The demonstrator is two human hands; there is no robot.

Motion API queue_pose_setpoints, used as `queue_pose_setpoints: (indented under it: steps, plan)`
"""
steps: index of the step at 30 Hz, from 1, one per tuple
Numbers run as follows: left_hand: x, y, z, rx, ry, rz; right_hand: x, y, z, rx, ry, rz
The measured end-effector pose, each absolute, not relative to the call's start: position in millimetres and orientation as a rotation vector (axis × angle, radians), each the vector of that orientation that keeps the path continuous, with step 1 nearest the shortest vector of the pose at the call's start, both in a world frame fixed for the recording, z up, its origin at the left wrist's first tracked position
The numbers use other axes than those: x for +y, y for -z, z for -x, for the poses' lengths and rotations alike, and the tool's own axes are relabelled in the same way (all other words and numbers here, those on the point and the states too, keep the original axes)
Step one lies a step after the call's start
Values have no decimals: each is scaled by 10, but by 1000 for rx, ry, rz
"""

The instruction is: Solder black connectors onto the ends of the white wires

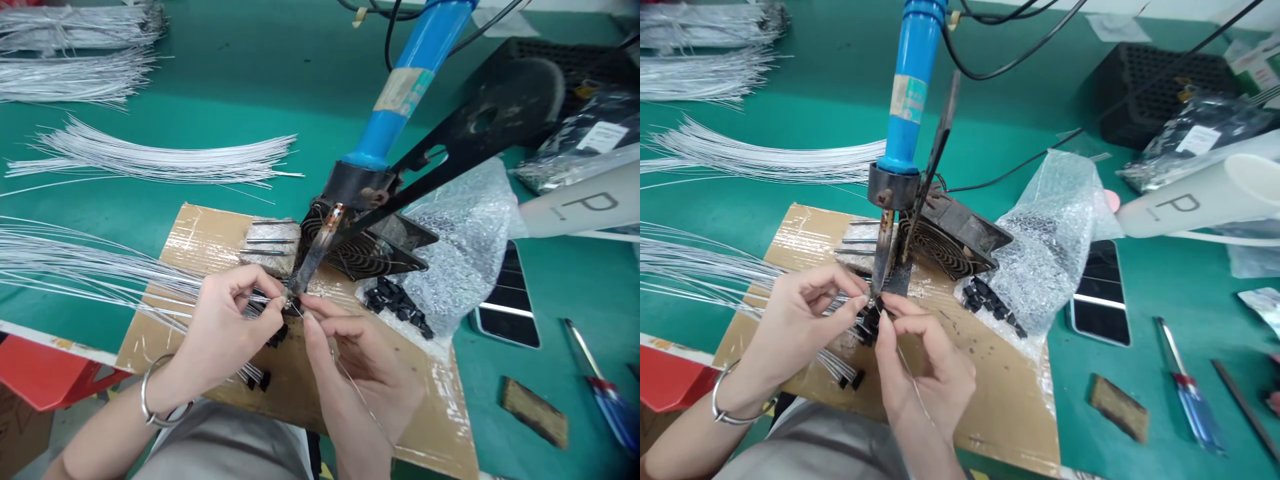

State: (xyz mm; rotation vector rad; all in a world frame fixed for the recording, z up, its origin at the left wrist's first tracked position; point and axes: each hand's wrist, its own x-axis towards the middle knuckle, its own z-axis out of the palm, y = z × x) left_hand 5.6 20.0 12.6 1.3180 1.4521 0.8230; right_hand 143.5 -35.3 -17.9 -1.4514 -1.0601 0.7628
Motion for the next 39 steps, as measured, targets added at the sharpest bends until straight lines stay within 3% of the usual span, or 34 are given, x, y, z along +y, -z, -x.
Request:
queue_pose_setpoints:
  steps: [39]
  plan:
    - [192,-141,-63,1438,-833,-1373,-323,154,-1406,-1049,-724,1457]
